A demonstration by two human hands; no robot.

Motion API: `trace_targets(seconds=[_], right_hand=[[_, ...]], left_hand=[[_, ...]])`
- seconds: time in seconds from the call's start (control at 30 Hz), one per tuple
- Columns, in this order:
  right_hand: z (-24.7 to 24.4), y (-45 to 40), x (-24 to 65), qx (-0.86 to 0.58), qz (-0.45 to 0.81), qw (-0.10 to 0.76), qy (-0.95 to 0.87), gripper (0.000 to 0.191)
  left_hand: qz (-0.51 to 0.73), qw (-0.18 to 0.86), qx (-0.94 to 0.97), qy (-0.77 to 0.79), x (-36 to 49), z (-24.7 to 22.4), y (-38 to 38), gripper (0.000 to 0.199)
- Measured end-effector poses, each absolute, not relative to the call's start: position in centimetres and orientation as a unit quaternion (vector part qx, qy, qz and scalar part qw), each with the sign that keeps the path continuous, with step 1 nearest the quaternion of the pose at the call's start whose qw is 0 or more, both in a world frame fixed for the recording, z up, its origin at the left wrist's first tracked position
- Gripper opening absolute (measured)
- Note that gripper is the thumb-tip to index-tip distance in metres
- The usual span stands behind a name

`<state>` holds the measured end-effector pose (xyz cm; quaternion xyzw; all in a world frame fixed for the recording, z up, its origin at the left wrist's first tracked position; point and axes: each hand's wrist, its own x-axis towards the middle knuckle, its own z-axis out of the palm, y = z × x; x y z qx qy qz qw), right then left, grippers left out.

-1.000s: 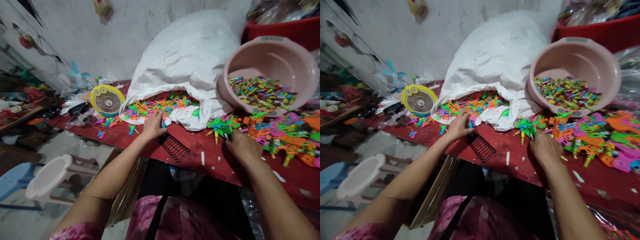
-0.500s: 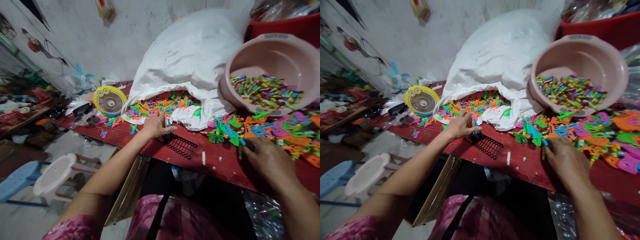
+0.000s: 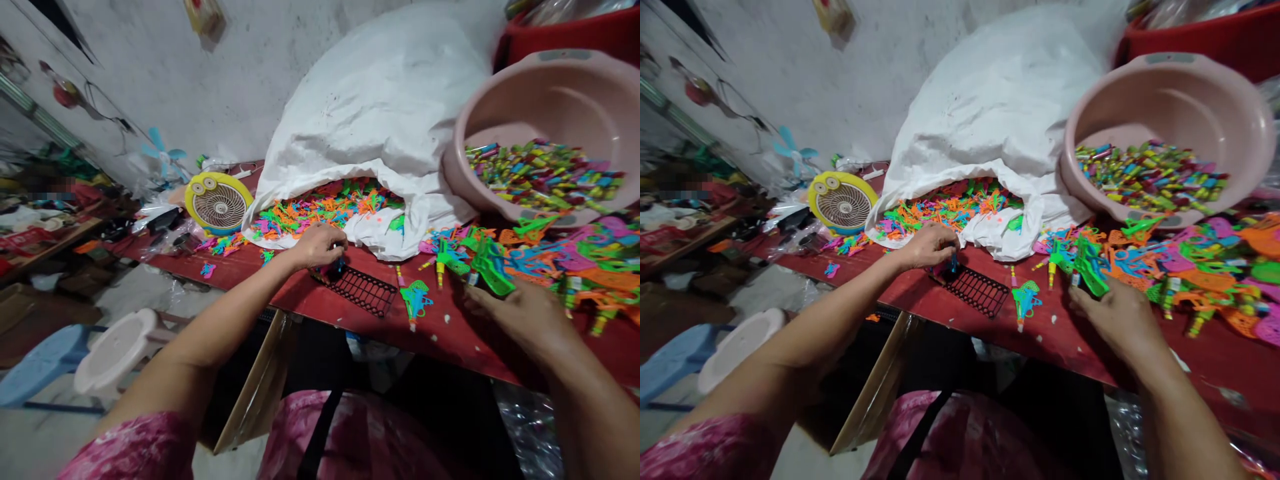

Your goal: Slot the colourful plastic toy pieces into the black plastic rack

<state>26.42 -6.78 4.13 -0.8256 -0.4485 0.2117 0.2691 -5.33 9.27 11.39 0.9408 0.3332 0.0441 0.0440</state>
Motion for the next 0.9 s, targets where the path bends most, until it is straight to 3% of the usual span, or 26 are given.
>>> trace_targets(seconds=[0.2, 0.27, 0.43, 0.5, 0.67, 0.77, 0.9], right_hand=[[3.5, -5.8, 20.8, -0.650, 0.342, 0.495, -0.464, 0.033], [3.0, -5.2, 18.1, -0.613, 0.360, 0.517, -0.478, 0.034], [1.2, -3.5, 14.3, -0.582, 0.379, 0.493, -0.523, 0.022], [0.2, -2.9, 14.1, -0.583, 0.375, 0.487, -0.532, 0.021], [-0.4, -2.5, 14.2, -0.558, 0.442, 0.481, -0.512, 0.025], [0.6, -2.9, 14.0, -0.588, 0.360, 0.464, -0.556, 0.022], [1.2, -2.9, 13.0, -0.637, 0.280, 0.443, -0.565, 0.036]], left_hand=[[0.039, -0.006, 0.860, 0.508, -2.3, 11.1, 6.9, 0.026], [0.024, -0.001, 0.848, 0.529, -1.9, 11.5, 6.4, 0.029], [0.019, 0.107, 0.936, 0.334, -4.6, 12.8, 7.3, 0.049], [0.043, 0.128, 0.955, 0.263, -5.7, 12.6, 7.7, 0.045], [0.065, 0.046, 0.930, 0.360, -5.4, 11.2, 7.0, 0.035], [0.074, 0.036, 0.907, 0.412, -4.5, 11.0, 6.2, 0.041], [0.086, 0.046, 0.888, 0.450, -4.1, 11.2, 5.6, 0.046]])
